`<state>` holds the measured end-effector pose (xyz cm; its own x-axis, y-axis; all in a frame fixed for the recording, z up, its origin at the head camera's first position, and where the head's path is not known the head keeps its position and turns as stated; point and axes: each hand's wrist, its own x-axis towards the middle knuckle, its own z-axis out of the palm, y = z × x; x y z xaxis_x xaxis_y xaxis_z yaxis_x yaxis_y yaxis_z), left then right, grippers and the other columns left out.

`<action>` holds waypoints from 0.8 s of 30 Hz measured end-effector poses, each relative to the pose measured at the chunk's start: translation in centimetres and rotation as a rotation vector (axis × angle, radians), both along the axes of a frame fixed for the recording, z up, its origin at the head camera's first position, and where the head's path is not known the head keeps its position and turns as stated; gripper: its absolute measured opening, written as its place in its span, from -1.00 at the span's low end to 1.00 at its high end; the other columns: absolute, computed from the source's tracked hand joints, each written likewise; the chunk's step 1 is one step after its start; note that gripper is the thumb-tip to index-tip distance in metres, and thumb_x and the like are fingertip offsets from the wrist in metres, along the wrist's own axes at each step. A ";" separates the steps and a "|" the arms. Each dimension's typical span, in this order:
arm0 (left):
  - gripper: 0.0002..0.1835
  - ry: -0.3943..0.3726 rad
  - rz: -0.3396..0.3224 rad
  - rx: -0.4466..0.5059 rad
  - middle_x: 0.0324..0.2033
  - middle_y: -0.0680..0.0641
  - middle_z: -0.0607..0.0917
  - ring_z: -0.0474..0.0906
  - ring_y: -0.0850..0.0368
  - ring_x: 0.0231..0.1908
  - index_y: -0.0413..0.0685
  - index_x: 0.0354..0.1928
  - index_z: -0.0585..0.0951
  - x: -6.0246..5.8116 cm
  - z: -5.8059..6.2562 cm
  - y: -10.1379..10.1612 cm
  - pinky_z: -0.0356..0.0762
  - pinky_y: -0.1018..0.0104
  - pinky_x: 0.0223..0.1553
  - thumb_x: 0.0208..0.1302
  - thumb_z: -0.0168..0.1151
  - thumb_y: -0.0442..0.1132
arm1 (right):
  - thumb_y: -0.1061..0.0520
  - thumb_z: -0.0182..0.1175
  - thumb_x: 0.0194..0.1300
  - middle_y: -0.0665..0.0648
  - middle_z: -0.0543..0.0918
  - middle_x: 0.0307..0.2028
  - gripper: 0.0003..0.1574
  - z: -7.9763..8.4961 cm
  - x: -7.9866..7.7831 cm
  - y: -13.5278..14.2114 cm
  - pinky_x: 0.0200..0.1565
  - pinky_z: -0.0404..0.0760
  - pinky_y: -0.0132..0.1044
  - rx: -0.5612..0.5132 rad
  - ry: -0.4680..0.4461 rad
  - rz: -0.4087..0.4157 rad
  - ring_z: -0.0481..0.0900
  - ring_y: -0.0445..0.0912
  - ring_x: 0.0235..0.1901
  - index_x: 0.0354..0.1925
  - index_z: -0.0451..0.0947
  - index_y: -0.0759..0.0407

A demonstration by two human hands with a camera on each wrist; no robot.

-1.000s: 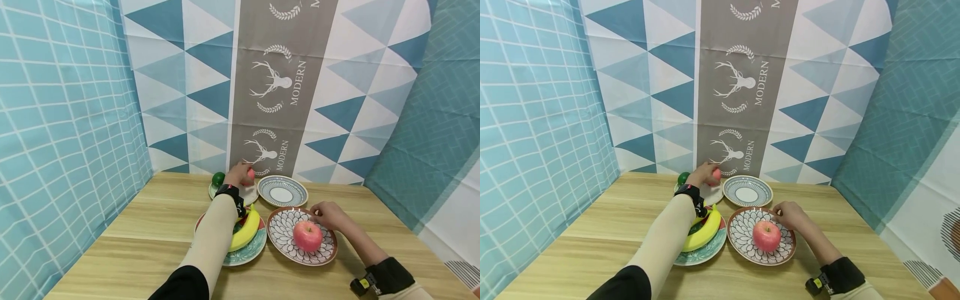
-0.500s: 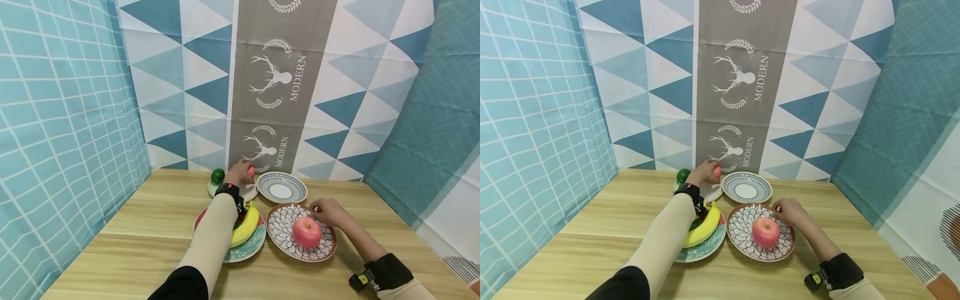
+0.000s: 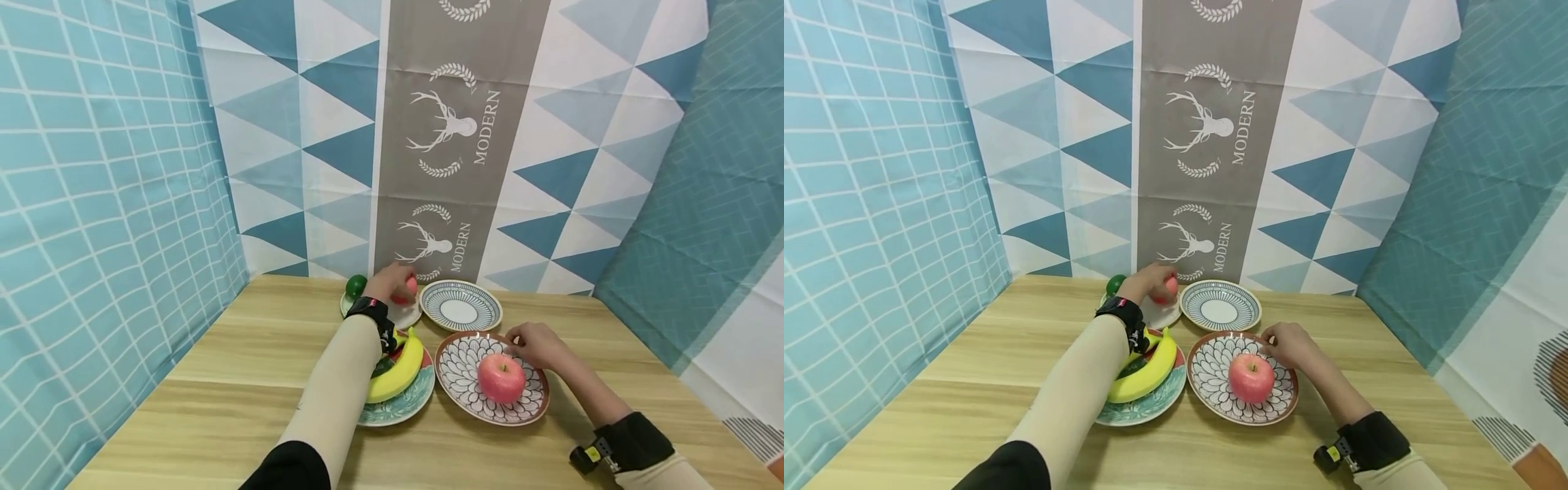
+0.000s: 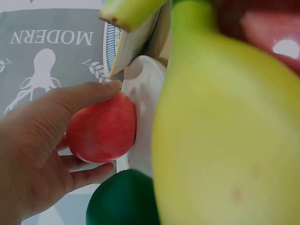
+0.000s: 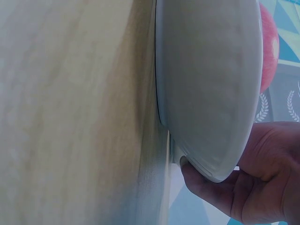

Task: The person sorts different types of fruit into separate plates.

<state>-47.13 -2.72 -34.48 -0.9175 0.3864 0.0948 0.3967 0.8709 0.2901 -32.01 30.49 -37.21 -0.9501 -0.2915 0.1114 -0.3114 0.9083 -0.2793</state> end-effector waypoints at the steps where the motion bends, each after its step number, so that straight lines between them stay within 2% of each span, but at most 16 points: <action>1: -0.33 -0.005 -0.008 -0.002 0.24 -0.21 0.50 0.50 -0.12 0.11 0.03 0.36 0.56 0.5 0.4 -0.1 0.56 0.06 0.15 0.20 0.56 -0.13 | 0.18 0.46 0.34 -0.01 0.62 -0.49 -0.93 0.0 0.0 0.0 -0.38 0.49 -0.22 0.002 0.006 0.002 0.47 -0.11 -0.44 -0.24 0.76 0.15; 8: -0.36 -0.032 -0.038 -0.064 0.20 -0.15 0.54 0.48 -0.05 0.14 0.03 0.33 0.58 0.2 0.4 -0.5 0.56 0.12 0.15 0.21 0.56 -0.10 | 0.18 0.45 0.35 -0.01 0.59 -0.53 -0.94 -0.1 0.0 -0.1 -0.46 0.49 -0.26 -0.025 -0.015 0.004 0.48 -0.12 -0.49 -0.22 0.77 0.15; 13: -0.34 -0.075 -0.035 -0.086 0.18 -0.12 0.57 0.48 -0.03 0.14 0.06 0.34 0.57 0.3 0.6 -0.5 0.55 0.14 0.17 0.21 0.56 -0.06 | 0.19 0.45 0.35 -0.01 0.61 -0.51 -0.94 0.0 -0.1 0.0 -0.43 0.50 -0.24 -0.017 -0.005 0.010 0.48 -0.12 -0.47 -0.22 0.77 0.17; 18: -0.34 -0.068 -0.061 -0.090 0.13 -0.12 0.59 0.49 -0.03 0.11 0.02 0.31 0.58 0.6 1.0 -0.5 0.56 0.11 0.15 0.20 0.59 -0.05 | 0.19 0.46 0.34 -0.01 0.62 -0.51 -0.94 0.1 -0.1 0.1 -0.40 0.49 -0.22 -0.003 0.020 0.017 0.48 -0.11 -0.46 -0.24 0.77 0.16; 24: -0.23 -0.127 -0.055 -0.056 0.28 -0.17 0.52 0.44 -0.10 0.22 0.01 0.42 0.51 0.6 0.9 -0.5 0.54 0.02 0.25 0.20 0.59 0.00 | 0.19 0.45 0.35 -0.01 0.58 -0.53 -0.95 0.1 0.1 0.1 -0.47 0.48 -0.27 -0.019 -0.007 0.003 0.47 -0.12 -0.49 -0.23 0.76 0.16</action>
<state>-46.50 -3.19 -33.59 -0.8982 0.4374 -0.0438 0.4072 0.8653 0.2923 -31.93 30.62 -37.08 -0.9500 -0.2921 0.1103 -0.3120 0.9020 -0.2984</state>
